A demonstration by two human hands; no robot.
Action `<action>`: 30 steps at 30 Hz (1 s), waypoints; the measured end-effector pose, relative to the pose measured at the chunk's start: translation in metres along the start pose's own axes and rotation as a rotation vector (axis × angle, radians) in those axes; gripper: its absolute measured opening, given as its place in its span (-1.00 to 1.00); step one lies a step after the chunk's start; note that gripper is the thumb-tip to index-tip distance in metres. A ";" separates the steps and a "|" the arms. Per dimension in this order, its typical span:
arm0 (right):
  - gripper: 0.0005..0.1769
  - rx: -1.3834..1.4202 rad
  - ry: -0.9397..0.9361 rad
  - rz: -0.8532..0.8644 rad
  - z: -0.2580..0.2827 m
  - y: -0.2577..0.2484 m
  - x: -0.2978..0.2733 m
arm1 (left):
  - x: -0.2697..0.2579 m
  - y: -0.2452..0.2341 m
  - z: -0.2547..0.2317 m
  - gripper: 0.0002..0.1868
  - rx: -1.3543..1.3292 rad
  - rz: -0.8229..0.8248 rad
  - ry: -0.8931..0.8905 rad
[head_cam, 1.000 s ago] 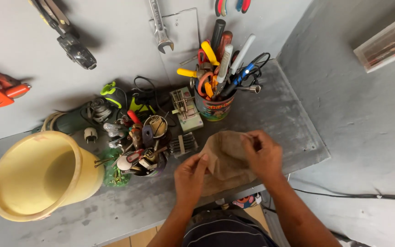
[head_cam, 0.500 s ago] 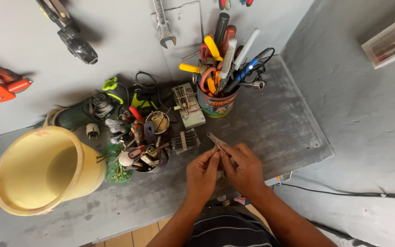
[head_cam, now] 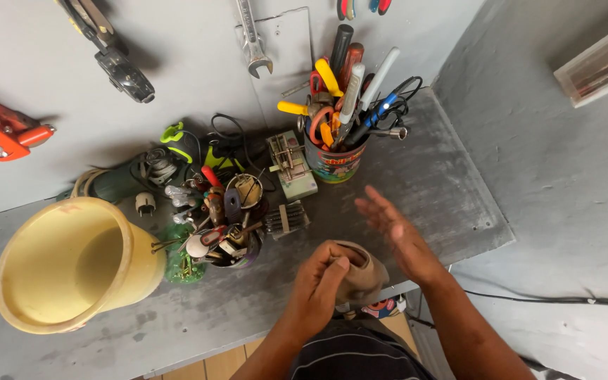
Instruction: Cleaning and organizing a workbench area by wiping the surface and tidying tools.
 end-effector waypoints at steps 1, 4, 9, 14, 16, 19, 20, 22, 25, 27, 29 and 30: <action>0.15 -0.001 -0.002 0.000 0.009 0.002 -0.001 | -0.002 0.000 0.001 -0.77 0.001 0.001 0.002; 0.27 0.279 0.102 0.300 0.011 0.002 -0.008 | -0.005 0.000 0.002 -0.78 -0.128 0.023 -0.153; -0.11 0.355 0.066 0.462 -0.008 -0.011 -0.017 | -0.004 0.000 -0.010 -0.79 -0.149 0.078 -0.102; -0.76 0.200 0.015 0.406 -0.001 -0.042 -0.021 | -0.005 0.000 -0.029 -0.80 -0.036 0.043 -0.081; -0.85 0.138 -0.044 0.392 0.018 -0.050 -0.027 | -0.009 -0.007 -0.024 -0.80 0.041 0.020 -0.068; -0.87 0.011 0.054 0.342 0.030 -0.065 -0.035 | -0.009 -0.019 -0.004 -0.82 -0.026 -0.100 -0.131; -0.82 -0.065 0.079 0.245 0.030 -0.069 -0.036 | -0.005 -0.022 0.000 -0.83 0.013 -0.170 -0.206; -0.76 -0.140 0.104 0.145 0.039 -0.069 -0.034 | 0.007 -0.023 -0.001 -0.84 0.054 -0.236 -0.284; -0.77 -0.370 0.039 -0.109 0.061 -0.066 -0.027 | 0.028 -0.015 -0.021 -0.89 0.438 -0.227 0.153; -0.78 -0.316 -0.099 -0.231 0.066 -0.073 -0.028 | 0.037 -0.006 -0.036 -0.87 0.403 -0.238 0.237; -0.79 -0.343 -0.206 -0.225 0.079 -0.073 -0.034 | 0.039 -0.002 -0.035 -0.86 0.363 -0.191 0.290; -0.79 -0.368 -0.313 -0.216 0.085 -0.073 -0.037 | 0.040 0.001 -0.034 -0.85 0.324 -0.146 0.342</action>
Point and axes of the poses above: each hand's wrist, its own x-axis towards the middle knuckle, its own y-axis out of the palm, z = x × y, the point moved 1 cm from there along x, towards the middle knuckle, and after that the axes turned 4 degrees about -x, right-handed, at the moved point
